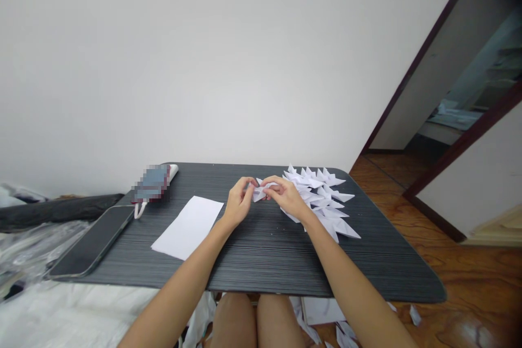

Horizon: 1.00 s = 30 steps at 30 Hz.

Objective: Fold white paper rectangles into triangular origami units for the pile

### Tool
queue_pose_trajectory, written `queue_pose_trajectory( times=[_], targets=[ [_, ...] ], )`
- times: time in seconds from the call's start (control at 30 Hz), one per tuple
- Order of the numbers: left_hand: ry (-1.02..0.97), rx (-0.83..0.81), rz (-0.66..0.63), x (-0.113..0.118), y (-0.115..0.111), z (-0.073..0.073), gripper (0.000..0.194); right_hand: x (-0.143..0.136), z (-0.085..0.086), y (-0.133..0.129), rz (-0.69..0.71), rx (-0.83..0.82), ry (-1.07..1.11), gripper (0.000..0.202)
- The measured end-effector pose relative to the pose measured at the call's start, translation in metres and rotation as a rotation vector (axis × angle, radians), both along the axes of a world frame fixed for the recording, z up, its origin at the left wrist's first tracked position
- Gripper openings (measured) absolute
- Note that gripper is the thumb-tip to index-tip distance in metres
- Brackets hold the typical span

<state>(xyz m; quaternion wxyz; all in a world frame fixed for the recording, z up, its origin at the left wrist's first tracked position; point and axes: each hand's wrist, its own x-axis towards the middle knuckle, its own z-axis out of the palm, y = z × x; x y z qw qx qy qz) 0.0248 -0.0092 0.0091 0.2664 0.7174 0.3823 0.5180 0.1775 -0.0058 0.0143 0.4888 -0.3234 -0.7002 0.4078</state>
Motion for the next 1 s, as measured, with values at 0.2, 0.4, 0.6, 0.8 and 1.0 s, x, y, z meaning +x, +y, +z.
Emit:
queue_pose_trajectory(
  times=[0.2, 0.4, 0.6, 0.8, 1.0],
  targets=[
    [0.007, -0.002, -0.170, -0.008, 0.003, 0.002, 0.020, 0.012, 0.001, 0.006, -0.063, 0.118, -0.052, 0.011],
    [0.270, -0.044, -0.319, -0.018, 0.005, 0.002, 0.028, 0.019, 0.006, 0.001, -0.125, 0.285, -0.338, 0.016],
    [0.224, -0.017, -0.307, -0.018, 0.007, 0.000, 0.030, 0.020, 0.013, -0.008, -0.069, 0.379, -0.472, 0.027],
    [0.221, 0.039, -0.273, -0.018, 0.007, -0.001, 0.027, 0.024, 0.007, -0.002, -0.024, 0.409, -0.532, 0.022],
    [0.284, 0.112, -0.244, -0.018, 0.006, 0.004, 0.024, 0.022, 0.006, 0.000, -0.055, 0.410, -0.503, 0.010]
  ],
)
